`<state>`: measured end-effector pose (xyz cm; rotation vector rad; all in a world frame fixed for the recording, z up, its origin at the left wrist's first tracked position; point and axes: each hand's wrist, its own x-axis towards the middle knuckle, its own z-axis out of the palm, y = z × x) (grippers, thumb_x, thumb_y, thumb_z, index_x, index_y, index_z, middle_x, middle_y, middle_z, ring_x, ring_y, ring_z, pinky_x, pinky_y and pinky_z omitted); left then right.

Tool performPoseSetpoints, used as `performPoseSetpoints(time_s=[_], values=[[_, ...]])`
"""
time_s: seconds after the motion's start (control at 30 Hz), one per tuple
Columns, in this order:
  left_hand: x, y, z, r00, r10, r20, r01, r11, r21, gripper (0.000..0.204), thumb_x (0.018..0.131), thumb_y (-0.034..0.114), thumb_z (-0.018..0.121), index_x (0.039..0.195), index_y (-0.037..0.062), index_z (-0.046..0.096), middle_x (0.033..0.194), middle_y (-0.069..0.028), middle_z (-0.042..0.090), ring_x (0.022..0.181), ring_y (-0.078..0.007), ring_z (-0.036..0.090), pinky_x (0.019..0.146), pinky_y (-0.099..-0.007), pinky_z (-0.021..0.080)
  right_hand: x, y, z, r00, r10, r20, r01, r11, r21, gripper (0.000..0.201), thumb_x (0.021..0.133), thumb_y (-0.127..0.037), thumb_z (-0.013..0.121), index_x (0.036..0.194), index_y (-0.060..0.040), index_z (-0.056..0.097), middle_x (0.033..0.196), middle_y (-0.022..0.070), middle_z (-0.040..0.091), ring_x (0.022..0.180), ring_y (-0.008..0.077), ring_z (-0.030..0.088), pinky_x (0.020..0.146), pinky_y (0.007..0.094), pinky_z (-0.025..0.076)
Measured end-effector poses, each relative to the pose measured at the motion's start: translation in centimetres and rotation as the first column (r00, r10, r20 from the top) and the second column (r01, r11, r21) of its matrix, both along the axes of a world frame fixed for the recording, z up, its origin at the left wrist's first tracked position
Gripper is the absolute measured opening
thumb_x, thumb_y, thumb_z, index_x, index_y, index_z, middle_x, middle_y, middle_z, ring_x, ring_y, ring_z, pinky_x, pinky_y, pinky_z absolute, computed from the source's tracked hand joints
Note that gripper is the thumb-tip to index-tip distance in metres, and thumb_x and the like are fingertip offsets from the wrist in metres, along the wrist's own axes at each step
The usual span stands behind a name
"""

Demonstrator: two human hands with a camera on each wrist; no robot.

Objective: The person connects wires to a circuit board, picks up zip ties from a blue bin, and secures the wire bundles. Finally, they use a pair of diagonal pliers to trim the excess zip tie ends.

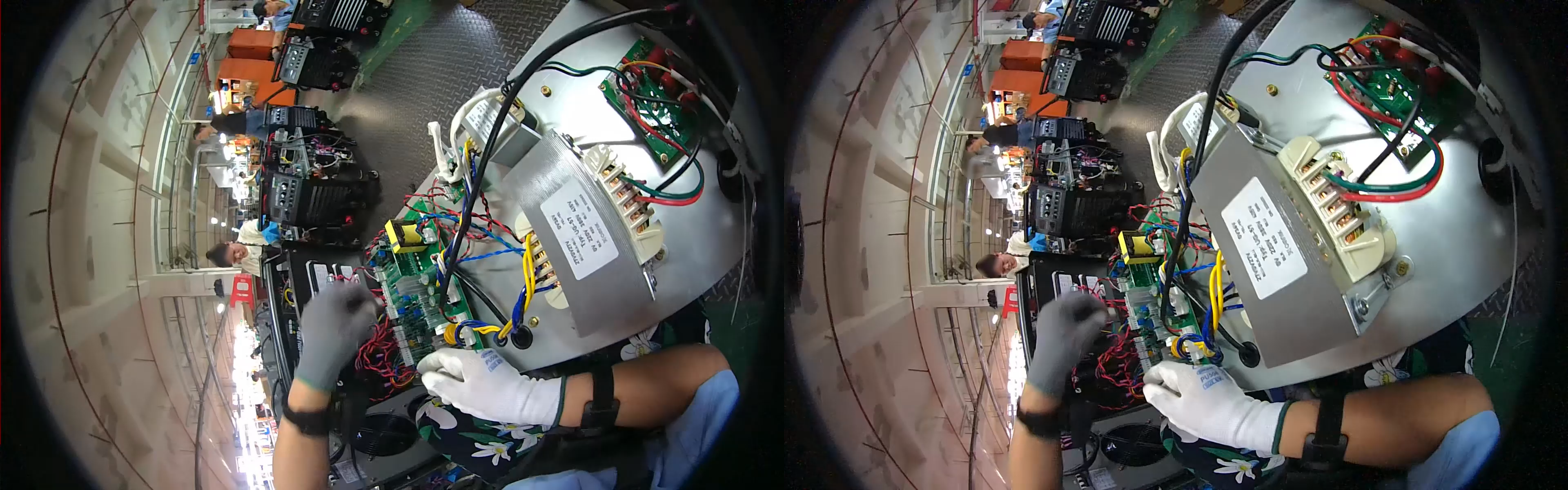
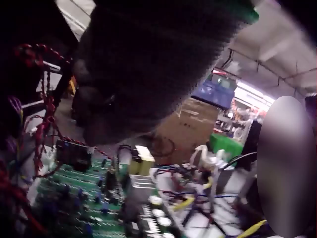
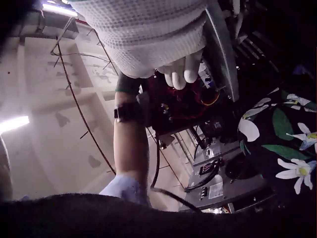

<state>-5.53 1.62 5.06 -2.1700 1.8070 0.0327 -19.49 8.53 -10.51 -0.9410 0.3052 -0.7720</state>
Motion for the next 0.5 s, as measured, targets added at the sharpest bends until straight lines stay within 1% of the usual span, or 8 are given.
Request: performPoseSetpoints(time_s=[0.03, 0.1, 0.13, 0.17, 0.2, 0.33, 0.47, 0.5], values=[[1.9, -1.4, -0.7, 0.987, -0.079, 0.14, 0.081, 0.997, -0.014, 0.014, 0.076, 0.021, 0.061, 0.079, 0.0089, 0.068, 0.08, -0.0127, 0.067, 0.075, -0.0285, 0.065, 0.063, -0.0383, 0.05, 0.0, 0.0, 0.0, 1.0, -0.002, 0.006, 0.002, 1.0, -0.006, 0.03, 0.092, -0.028, 0.051, 0.103, -0.0009, 0.058, 0.075, 0.0061, 0.062, 0.062, 0.01, 0.057, 0.059, 0.0269, 0.046], [5.1, -3.0, -2.8, 0.981, -0.04, 0.188, 0.047, 0.998, -0.031, 0.016, 0.075, 0.023, 0.061, 0.081, 0.0115, 0.07, 0.086, -0.0124, 0.067, 0.081, -0.0298, 0.065, 0.068, -0.0403, 0.05, -0.2, 0.1, 0.0, 0.977, 0.208, 0.044, -0.212, 0.967, 0.144, 0.035, 0.091, -0.031, 0.051, 0.109, -0.0007, 0.058, 0.076, 0.0079, 0.063, 0.068, 0.0145, 0.061, 0.063, 0.0296, 0.048], [6.0, -3.3, -4.0, 0.954, -0.058, 0.293, 0.056, 0.998, 0.014, 0.017, 0.073, 0.024, 0.065, 0.082, 0.0107, 0.07, 0.083, -0.0129, 0.067, 0.078, -0.0298, 0.065, 0.068, -0.0403, 0.051, -0.8, -0.2, 0.2, 0.951, 0.309, 0.003, -0.306, 0.943, 0.127, 0.039, 0.091, -0.033, 0.051, 0.11, 0.0003, 0.056, 0.084, 0.0104, 0.066, 0.078, 0.0197, 0.064, 0.071, 0.0324, 0.049], [6.6, -3.6, -5.1, 0.917, -0.081, 0.392, 0.062, 0.996, 0.061, 0.021, 0.07, 0.025, 0.068, 0.084, 0.0098, 0.071, 0.079, -0.0135, 0.066, 0.075, -0.0298, 0.065, 0.068, -0.0402, 0.051, -0.5, 0.1, -0.2, 0.969, 0.245, -0.031, -0.245, 0.969, 0.009, 0.042, 0.09, -0.037, 0.05, 0.113, -0.0014, 0.056, 0.09, 0.0115, 0.067, 0.088, 0.0242, 0.064, 0.078, 0.0347, 0.049], [7.1, -3.9, -5.7, 0.9, -0.02, 0.435, -0.033, 0.993, 0.116, 0.021, 0.069, 0.027, 0.069, 0.083, 0.012, 0.073, 0.079, -0.0129, 0.067, 0.077, -0.0307, 0.065, 0.071, -0.0416, 0.051, -1.0, -0.2, 0.0, 0.962, 0.268, -0.051, -0.27, 0.962, -0.036, 0.043, 0.09, -0.038, 0.05, 0.113, -0.0025, 0.056, 0.092, 0.0117, 0.066, 0.088, 0.0246, 0.064, 0.079, 0.0349, 0.048], [7.7, -3.9, -5.7, 0.925, 0.111, 0.363, -0.155, 0.983, 0.095, 0.018, 0.068, 0.026, 0.069, 0.08, 0.0124, 0.073, 0.082, -0.0127, 0.068, 0.078, -0.0296, 0.065, 0.072, -0.0386, 0.051, -1.8, -0.9, 0.4, 0.957, 0.278, -0.085, -0.285, 0.955, -0.082, 0.042, 0.09, -0.04, 0.049, 0.113, -0.0053, 0.057, 0.098, 0.0132, 0.065, 0.092, 0.0266, 0.063, 0.082, 0.0363, 0.048], [8.5, -3.8, -6.2, 0.958, 0.098, 0.269, -0.112, 0.993, 0.038, 0.019, 0.068, 0.026, 0.069, 0.08, 0.0119, 0.073, 0.082, -0.0129, 0.068, 0.078, -0.0294, 0.065, 0.072, -0.0383, 0.051, -2.5, -1.6, 1.1, 0.914, 0.388, -0.116, -0.397, 0.916, -0.06, 0.042, 0.091, -0.041, 0.048, 0.111, -0.0055, 0.056, 0.098, 0.0134, 0.065, 0.093, 0.0269, 0.062, 0.081, 0.0363, 0.047], [8.5, -3.9, -6.2, 0.951, 0.155, 0.269, -0.172, 0.984, 0.04, 0.017, 0.068, 0.025, 0.068, 0.08, 0.013, 0.073, 0.083, -0.0126, 0.068, 0.079, -0.0302, 0.065, 0.073, -0.0385, 0.051, -2.4, -1.4, 0.9, 0.914, 0.388, -0.114, -0.396, 0.916, -0.057, 0.042, 0.091, -0.041, 0.048, 0.111, -0.0055, 0.056, 0.098, 0.0134, 0.065, 0.093, 0.0269, 0.062, 0.081, 0.0363, 0.047]])
